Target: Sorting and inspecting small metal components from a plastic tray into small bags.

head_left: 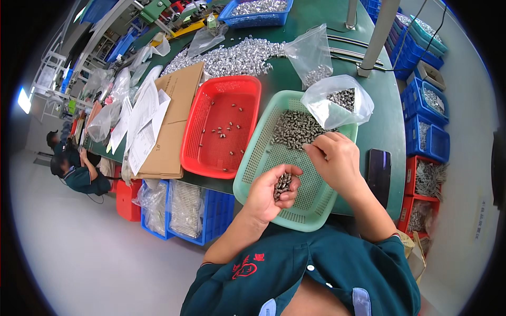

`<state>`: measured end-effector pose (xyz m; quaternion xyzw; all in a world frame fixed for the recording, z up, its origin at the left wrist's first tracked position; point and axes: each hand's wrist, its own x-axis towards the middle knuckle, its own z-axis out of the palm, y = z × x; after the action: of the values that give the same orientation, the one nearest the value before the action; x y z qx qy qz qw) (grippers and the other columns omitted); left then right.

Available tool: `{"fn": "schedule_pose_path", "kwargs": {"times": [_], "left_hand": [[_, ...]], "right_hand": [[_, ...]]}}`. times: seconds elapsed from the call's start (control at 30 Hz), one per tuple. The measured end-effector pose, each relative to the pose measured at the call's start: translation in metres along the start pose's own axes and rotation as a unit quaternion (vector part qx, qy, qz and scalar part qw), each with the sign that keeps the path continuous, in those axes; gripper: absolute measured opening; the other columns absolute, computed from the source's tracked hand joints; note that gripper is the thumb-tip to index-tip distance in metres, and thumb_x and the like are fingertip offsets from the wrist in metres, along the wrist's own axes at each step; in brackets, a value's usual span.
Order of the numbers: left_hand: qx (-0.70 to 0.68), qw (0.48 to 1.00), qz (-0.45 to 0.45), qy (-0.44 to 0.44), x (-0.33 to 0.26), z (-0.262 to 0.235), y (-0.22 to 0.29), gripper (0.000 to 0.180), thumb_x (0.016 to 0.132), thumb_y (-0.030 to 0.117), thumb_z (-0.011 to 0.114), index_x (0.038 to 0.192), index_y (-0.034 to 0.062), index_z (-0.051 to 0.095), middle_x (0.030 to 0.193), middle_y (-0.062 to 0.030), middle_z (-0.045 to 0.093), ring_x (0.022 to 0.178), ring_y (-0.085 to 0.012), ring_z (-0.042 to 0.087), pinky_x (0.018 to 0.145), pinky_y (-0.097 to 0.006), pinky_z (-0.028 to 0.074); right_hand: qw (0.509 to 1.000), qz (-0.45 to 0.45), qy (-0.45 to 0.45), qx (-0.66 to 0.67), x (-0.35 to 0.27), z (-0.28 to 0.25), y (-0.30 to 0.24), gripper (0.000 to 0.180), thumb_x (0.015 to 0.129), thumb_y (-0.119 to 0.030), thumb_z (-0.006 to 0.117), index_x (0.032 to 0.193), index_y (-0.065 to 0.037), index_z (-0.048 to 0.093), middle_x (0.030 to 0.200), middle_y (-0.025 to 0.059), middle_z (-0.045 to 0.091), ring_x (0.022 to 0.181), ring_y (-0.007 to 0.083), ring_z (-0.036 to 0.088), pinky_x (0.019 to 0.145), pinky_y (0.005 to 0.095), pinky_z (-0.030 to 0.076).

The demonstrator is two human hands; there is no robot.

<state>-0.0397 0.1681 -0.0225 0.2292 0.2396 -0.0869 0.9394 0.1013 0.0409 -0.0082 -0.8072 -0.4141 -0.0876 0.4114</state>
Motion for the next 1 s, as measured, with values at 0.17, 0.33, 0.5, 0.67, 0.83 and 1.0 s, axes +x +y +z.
{"fn": "schedule_pose_path", "kwargs": {"times": [0.17,0.33,0.5,0.67,0.83,1.0], "left_hand": [[-0.011,0.999,0.016,-0.028,-0.001,-0.003,0.001,0.028,0.093,0.021,0.042,0.106,-0.0004,0.054,0.074,-0.0051,0.049,0.052,-0.0083,0.037,0.041,-0.02,0.027],[-0.005,0.999,0.03,-0.026,-0.003,0.002,0.003,0.029,0.091,0.018,0.044,0.11,-0.0007,0.055,0.072,-0.0049,0.05,0.051,-0.0082,0.037,0.041,-0.02,0.027],[-0.003,0.998,0.053,-0.029,-0.001,0.001,0.001,0.03,0.09,0.015,0.044,0.113,0.0,0.054,0.071,-0.0048,0.05,0.05,-0.0085,0.036,0.041,-0.021,0.027],[0.016,0.996,0.082,-0.036,-0.003,0.004,0.0,0.032,0.089,0.013,0.043,0.116,-0.0004,0.052,0.07,-0.0051,0.05,0.048,-0.008,0.033,0.041,-0.021,0.027],[0.031,0.996,0.08,-0.037,-0.005,0.009,-0.001,0.038,0.089,0.014,0.042,0.124,0.0001,0.049,0.068,-0.0045,0.05,0.047,-0.0082,0.034,0.041,-0.021,0.027],[0.039,0.996,0.078,-0.032,-0.004,0.012,-0.001,0.043,0.09,0.015,0.042,0.13,-0.0001,0.045,0.067,-0.0038,0.049,0.047,-0.008,0.035,0.04,-0.021,0.027]], "right_hand": [[0.999,0.012,0.018,0.032,0.0,-0.011,-0.008,0.014,0.073,-0.01,0.071,0.065,-0.004,0.06,0.059,0.0066,0.053,0.056,0.0251,0.054,0.051,0.0354,0.042],[0.969,0.103,-0.064,0.215,-0.012,-0.018,-0.011,0.017,0.079,-0.011,0.069,0.07,0.0,0.06,0.06,0.0063,0.052,0.054,0.0161,0.049,0.05,0.03,0.038],[0.922,0.195,-0.096,0.32,-0.026,-0.008,-0.006,0.018,0.082,-0.013,0.069,0.074,0.002,0.061,0.061,0.0052,0.051,0.056,0.0107,0.047,0.051,0.0272,0.037],[0.952,0.116,-0.035,0.281,-0.027,-0.007,-0.015,0.015,0.081,-0.01,0.068,0.074,0.002,0.062,0.061,0.006,0.052,0.056,0.0138,0.048,0.051,0.0285,0.038],[0.962,0.087,-0.039,0.254,-0.024,-0.006,-0.018,0.014,0.08,-0.009,0.069,0.074,0.001,0.062,0.061,0.0073,0.053,0.056,0.0179,0.049,0.051,0.0301,0.038],[0.958,0.087,-0.04,0.271,-0.026,-0.004,-0.016,0.013,0.079,-0.008,0.069,0.073,0.001,0.062,0.062,0.0075,0.053,0.057,0.0194,0.05,0.052,0.0314,0.039]]}}
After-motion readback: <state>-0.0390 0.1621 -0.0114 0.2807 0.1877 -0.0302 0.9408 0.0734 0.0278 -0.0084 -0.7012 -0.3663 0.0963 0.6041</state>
